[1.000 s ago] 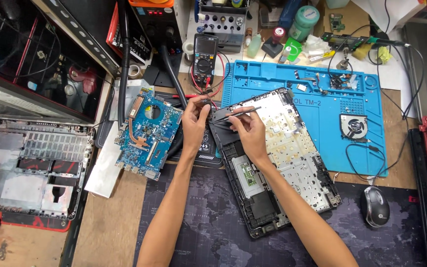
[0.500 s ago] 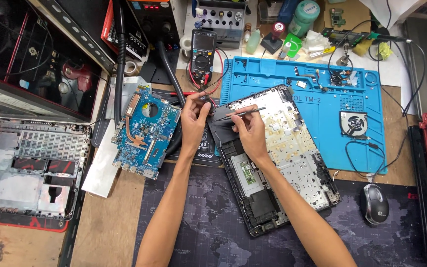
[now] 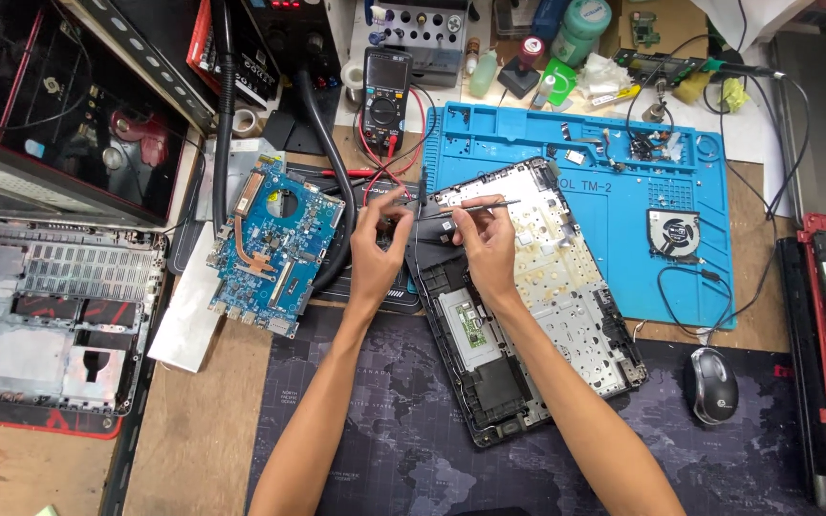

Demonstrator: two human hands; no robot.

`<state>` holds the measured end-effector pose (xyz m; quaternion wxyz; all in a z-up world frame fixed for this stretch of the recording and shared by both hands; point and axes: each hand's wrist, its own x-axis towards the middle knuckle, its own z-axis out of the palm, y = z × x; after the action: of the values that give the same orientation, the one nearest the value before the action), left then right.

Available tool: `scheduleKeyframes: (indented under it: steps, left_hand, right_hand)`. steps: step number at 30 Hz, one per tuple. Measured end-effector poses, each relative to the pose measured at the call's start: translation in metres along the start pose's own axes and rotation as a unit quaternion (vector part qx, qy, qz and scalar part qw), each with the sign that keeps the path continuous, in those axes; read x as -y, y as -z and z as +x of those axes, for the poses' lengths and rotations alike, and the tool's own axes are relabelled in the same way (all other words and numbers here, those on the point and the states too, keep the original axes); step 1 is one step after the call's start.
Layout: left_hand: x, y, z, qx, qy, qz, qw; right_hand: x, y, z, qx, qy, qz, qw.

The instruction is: Disassembling a laptop by removing internal screws, disconnecting cables, and extracting the motherboard

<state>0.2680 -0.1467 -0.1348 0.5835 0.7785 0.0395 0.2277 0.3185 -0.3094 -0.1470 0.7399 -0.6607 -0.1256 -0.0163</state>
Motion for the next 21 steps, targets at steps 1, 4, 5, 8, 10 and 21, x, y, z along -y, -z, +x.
scheduleKeyframes:
  steps: [1, 4, 5, 8, 10, 21]
  left_hand:
    - [0.005, 0.001, -0.004, -0.001, 0.0, 0.001, 1.0]
    - [0.013, 0.006, -0.018, 0.022, 0.002, 0.029, 0.999]
    - [0.011, 0.008, -0.021, 0.037, 0.002, 0.03, 0.999]
    - [0.01, 0.008, -0.028, 0.069, 0.0, 0.035, 0.997]
    - [0.013, 0.008, -0.027, 0.085, -0.003, 0.039, 0.996]
    - [0.003, 0.015, -0.024, 0.084, 0.051, -0.078, 0.992]
  right_hand:
    - [0.0, 0.001, 0.0, 0.002, 0.0, 0.001, 1.0]
    - [0.001, 0.0, -0.001, 0.001, -0.001, 0.016, 1.0]
    - [0.003, -0.001, -0.001, -0.003, 0.0, 0.012, 1.0]
    - [0.013, -0.001, -0.003, -0.007, -0.001, 0.001, 1.0]
    - [0.023, -0.002, -0.006, -0.007, -0.002, -0.006, 1.0]
    - [0.077, 0.0, -0.061, 0.03, -0.039, -0.137, 0.989]
